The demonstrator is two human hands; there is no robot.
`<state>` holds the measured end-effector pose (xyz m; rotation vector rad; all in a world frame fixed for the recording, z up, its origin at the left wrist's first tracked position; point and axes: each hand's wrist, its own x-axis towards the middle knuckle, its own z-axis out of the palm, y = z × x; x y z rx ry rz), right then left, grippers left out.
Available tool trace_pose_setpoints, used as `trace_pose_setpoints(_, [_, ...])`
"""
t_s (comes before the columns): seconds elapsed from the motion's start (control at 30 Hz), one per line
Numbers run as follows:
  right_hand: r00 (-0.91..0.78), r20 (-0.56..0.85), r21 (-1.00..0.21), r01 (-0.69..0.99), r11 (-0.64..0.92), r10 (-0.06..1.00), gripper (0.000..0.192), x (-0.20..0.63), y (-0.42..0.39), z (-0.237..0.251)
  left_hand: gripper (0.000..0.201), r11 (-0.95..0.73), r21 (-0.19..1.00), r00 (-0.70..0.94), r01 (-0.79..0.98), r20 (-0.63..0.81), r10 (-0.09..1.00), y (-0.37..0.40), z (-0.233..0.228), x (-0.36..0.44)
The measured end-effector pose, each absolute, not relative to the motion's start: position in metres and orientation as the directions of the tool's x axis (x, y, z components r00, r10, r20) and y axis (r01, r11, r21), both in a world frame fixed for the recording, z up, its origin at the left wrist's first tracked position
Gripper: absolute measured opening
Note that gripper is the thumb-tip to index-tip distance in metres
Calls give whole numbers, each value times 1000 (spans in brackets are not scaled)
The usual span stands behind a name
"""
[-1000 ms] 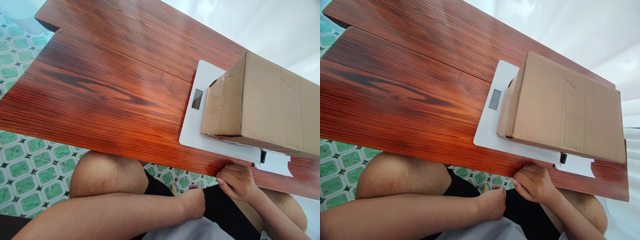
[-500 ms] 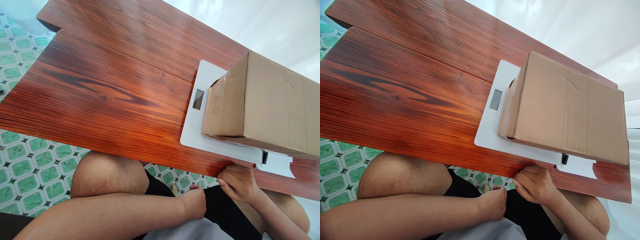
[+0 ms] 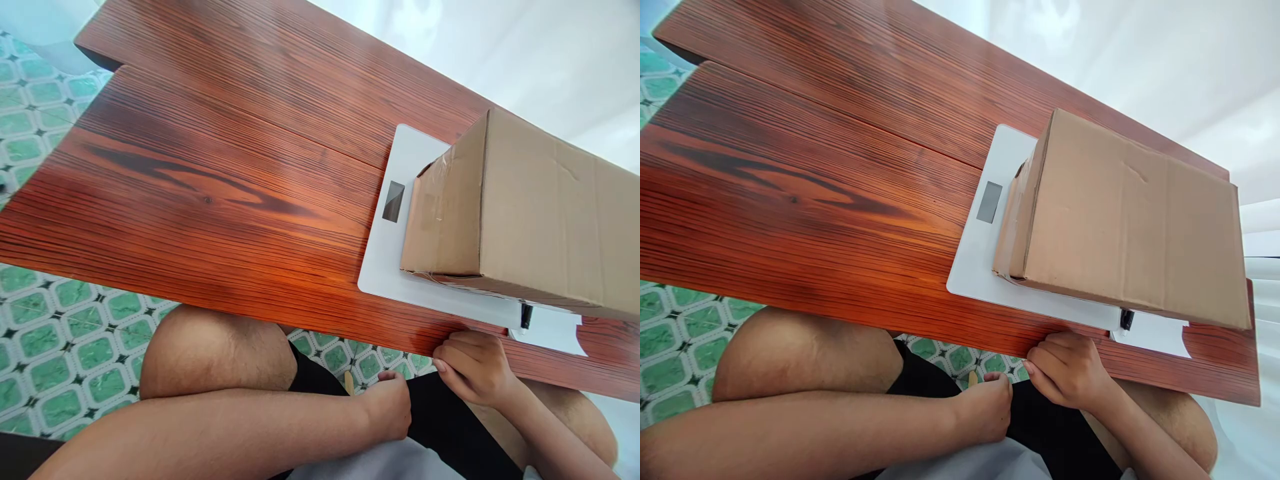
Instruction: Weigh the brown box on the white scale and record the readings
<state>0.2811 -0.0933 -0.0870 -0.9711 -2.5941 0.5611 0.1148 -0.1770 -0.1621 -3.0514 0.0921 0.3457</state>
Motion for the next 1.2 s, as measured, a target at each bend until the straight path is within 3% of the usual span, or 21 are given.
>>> trace_pose_setpoints(0.2, [-724, 142, -463, 554, 692, 675, 20, 281, -93, -87, 34, -999, 24, 983, -26, -183, -30, -176, -163, 114])
trace_pose_setpoints(0.73, [-725, 146, -459, 554, 695, 673, 22, 281, -94, -87, 46, -999, -30, 986, 19, -162, 24, -184, -167, 115])
trace_pose_setpoints(1.2, [-720, 144, -449, 564, 693, 679, 22, 281, -93, -86, 34, -998, 15, 998, 58, -38, 58, -186, -177, 115])
